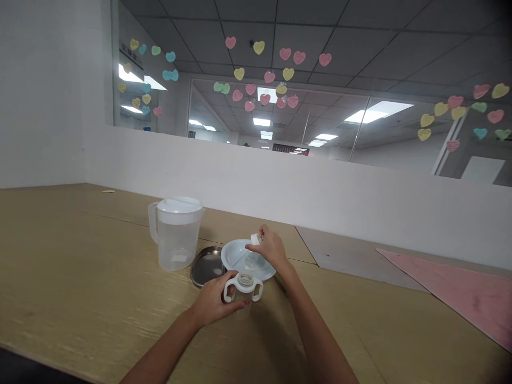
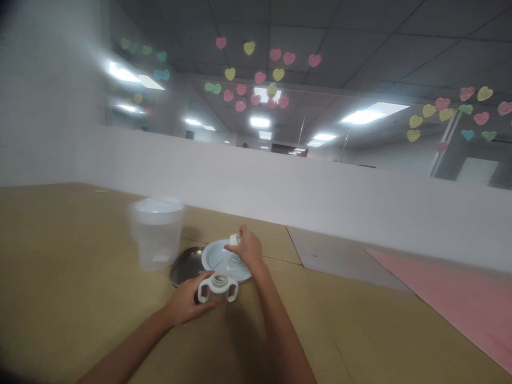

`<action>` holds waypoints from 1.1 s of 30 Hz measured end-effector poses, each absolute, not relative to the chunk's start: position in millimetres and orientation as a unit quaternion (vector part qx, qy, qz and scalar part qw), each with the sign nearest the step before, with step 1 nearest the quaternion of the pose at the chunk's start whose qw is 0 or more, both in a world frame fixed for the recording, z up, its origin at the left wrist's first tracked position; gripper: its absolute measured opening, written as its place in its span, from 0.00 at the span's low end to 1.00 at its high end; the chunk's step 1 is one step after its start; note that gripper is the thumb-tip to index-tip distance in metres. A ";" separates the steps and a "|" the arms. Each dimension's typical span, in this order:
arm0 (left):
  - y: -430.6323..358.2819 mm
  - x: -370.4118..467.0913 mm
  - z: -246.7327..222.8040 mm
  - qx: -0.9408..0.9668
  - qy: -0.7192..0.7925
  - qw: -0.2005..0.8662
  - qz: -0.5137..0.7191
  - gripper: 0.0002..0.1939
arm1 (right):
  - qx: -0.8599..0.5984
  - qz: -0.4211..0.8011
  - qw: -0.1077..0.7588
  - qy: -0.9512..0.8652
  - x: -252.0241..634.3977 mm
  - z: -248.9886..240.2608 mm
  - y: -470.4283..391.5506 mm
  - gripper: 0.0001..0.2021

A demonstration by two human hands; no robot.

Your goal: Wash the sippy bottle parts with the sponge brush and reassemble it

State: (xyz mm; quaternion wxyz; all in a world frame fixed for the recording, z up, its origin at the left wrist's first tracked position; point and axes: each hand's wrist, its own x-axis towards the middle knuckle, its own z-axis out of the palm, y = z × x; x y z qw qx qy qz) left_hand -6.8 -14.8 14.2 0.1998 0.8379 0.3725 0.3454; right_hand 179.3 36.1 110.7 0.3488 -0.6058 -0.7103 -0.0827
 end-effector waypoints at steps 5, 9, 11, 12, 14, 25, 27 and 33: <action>-14.7 -7.2 14.0 0.838 0.373 0.202 0.344 0.30 | -0.606 -0.078 0.362 -0.704 178.6 110.2 35.8 0.22; -13.9 -6.7 12.6 0.838 0.369 0.204 0.347 0.29 | -0.614 -0.082 0.368 -0.693 177.9 109.3 35.4 0.22; -13.6 -6.4 12.4 0.838 0.368 0.204 0.348 0.29 | -0.611 -0.082 0.372 -0.694 177.9 109.2 35.6 0.22; -13.6 -6.3 12.4 0.838 0.366 0.204 0.348 0.29 | -0.607 -0.082 0.372 -0.697 177.8 109.4 35.7 0.22; -13.9 -6.4 12.4 0.838 0.367 0.205 0.347 0.29 | -0.599 -0.083 0.373 -0.704 177.6 110.5 36.0 0.21; -14.9 -6.0 11.9 0.839 0.371 0.195 0.347 0.30 | -0.538 -0.159 0.440 -0.701 171.5 113.8 38.1 0.18; -15.2 -6.2 11.5 0.838 0.373 0.195 0.347 0.29 | -0.538 -0.155 0.448 -0.697 170.5 114.5 37.1 0.16; -14.5 -6.4 12.8 0.838 0.364 0.203 0.351 0.29 | -0.548 -0.089 0.452 -0.698 167.6 117.0 32.3 0.17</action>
